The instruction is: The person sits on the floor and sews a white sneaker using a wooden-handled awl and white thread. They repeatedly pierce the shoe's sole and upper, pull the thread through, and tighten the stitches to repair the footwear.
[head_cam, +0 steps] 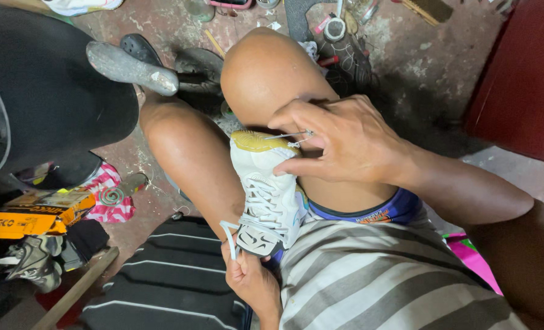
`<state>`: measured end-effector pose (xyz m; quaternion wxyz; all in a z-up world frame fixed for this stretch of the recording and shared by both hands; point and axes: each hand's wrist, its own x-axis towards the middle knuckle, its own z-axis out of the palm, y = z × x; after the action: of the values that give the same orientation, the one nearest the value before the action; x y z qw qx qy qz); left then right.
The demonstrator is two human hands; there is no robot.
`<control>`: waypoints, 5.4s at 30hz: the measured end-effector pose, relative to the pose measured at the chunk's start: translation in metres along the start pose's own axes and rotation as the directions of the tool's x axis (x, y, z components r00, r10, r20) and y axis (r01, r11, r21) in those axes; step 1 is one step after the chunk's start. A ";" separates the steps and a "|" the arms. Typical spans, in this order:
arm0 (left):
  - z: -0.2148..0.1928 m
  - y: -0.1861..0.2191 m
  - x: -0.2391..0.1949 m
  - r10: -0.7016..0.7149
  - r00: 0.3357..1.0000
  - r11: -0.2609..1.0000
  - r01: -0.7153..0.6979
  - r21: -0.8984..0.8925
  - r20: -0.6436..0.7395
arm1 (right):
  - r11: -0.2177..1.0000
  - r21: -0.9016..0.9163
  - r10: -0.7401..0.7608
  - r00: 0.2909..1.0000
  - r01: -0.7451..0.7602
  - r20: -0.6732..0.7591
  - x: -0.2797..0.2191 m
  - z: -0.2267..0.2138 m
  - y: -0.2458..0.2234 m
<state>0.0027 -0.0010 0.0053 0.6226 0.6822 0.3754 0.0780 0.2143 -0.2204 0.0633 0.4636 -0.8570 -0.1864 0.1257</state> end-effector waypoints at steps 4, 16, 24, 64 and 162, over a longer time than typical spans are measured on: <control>-0.012 -0.012 0.005 -0.139 0.990 0.939 0.131 -0.319 -0.002 | 0.997 0.078 -0.013 1.000 0.016 -0.028 -0.003 0.002 0.001; -0.003 0.018 -0.005 -0.072 0.990 0.969 0.040 0.242 0.125 | 0.989 -0.063 -0.137 0.990 0.134 -0.043 0.006 0.003 -0.004; -0.034 -0.022 -0.007 0.036 0.987 0.995 -0.051 0.088 0.157 | 0.999 -0.041 -0.032 0.999 0.033 0.018 0.011 0.007 0.001; 0.106 0.137 0.073 0.390 0.730 0.580 -0.668 0.466 0.562 | 0.926 0.347 -0.122 0.988 0.147 -0.093 0.051 0.013 -0.005; 0.097 0.144 0.079 0.358 0.599 0.685 -0.690 0.235 0.717 | 0.923 -0.274 -0.081 0.832 0.271 0.549 0.032 -0.055 -0.023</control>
<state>0.1738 -0.0216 0.0875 0.4599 0.8830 -0.0707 -0.0615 0.2592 -0.2359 0.1110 0.2487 -0.8351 -0.4045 0.2778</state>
